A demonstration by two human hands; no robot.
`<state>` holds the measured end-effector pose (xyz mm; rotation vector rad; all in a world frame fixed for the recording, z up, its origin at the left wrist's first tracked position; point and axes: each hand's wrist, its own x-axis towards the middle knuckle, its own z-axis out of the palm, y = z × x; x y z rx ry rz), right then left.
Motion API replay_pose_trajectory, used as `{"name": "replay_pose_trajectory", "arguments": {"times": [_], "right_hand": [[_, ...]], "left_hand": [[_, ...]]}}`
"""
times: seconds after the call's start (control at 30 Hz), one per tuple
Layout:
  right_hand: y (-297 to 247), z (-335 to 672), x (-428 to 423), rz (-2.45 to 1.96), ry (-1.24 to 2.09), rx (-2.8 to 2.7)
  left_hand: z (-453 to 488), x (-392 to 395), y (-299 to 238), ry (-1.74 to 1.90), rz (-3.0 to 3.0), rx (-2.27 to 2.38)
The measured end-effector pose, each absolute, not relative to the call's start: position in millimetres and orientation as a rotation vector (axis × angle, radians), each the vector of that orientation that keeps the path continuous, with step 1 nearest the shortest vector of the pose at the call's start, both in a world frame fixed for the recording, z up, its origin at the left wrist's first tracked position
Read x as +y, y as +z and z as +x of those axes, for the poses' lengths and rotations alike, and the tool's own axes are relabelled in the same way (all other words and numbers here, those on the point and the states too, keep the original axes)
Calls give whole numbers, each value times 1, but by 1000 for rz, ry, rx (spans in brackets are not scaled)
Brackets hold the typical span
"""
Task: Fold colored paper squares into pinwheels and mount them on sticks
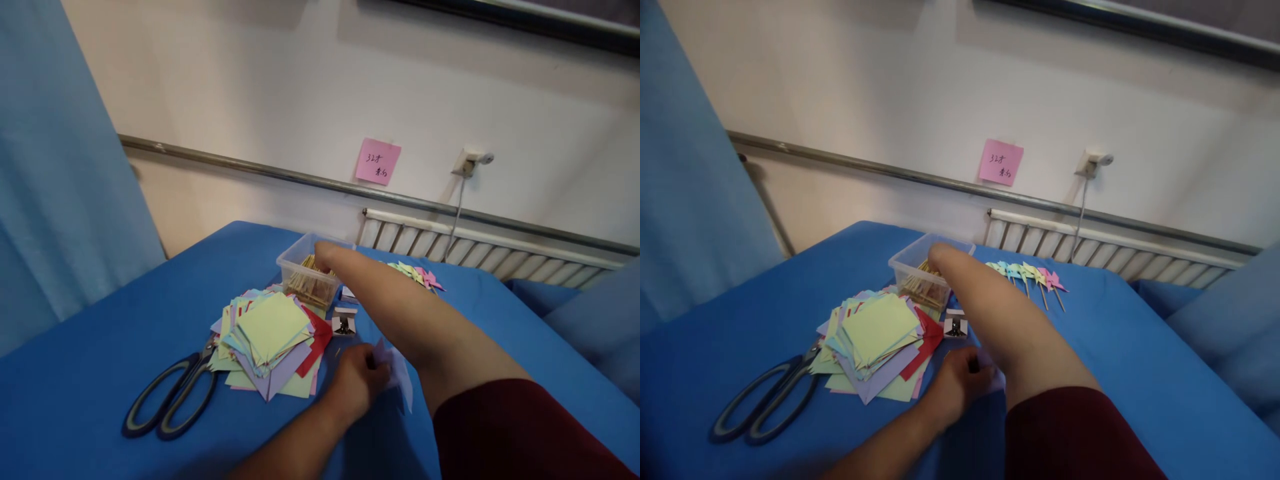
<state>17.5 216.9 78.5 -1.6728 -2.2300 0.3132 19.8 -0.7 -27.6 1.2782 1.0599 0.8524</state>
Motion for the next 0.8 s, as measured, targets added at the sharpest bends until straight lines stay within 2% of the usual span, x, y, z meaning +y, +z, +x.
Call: {"name": "replay_pose_trajectory", "arguments": {"times": [0.2,0.33,0.57,0.67,0.8], "right_hand": [[127,59,192,-1600,276,-2029],[133,115,125,-1257,438,-1568],[31,158,-12,-1005,964,-919],[-7,146,-34,-997,1147,-845],[-25,131,-41,-997,1291,-857]], "left_hand": [[18,2,-28,811,1244,1016],[16,5,-24,847,1381,1110],[15,8,-12,941,1288,1068],[14,8,-6,994,1214,1136],[12,9,-2,1033,1147,1144]]}}
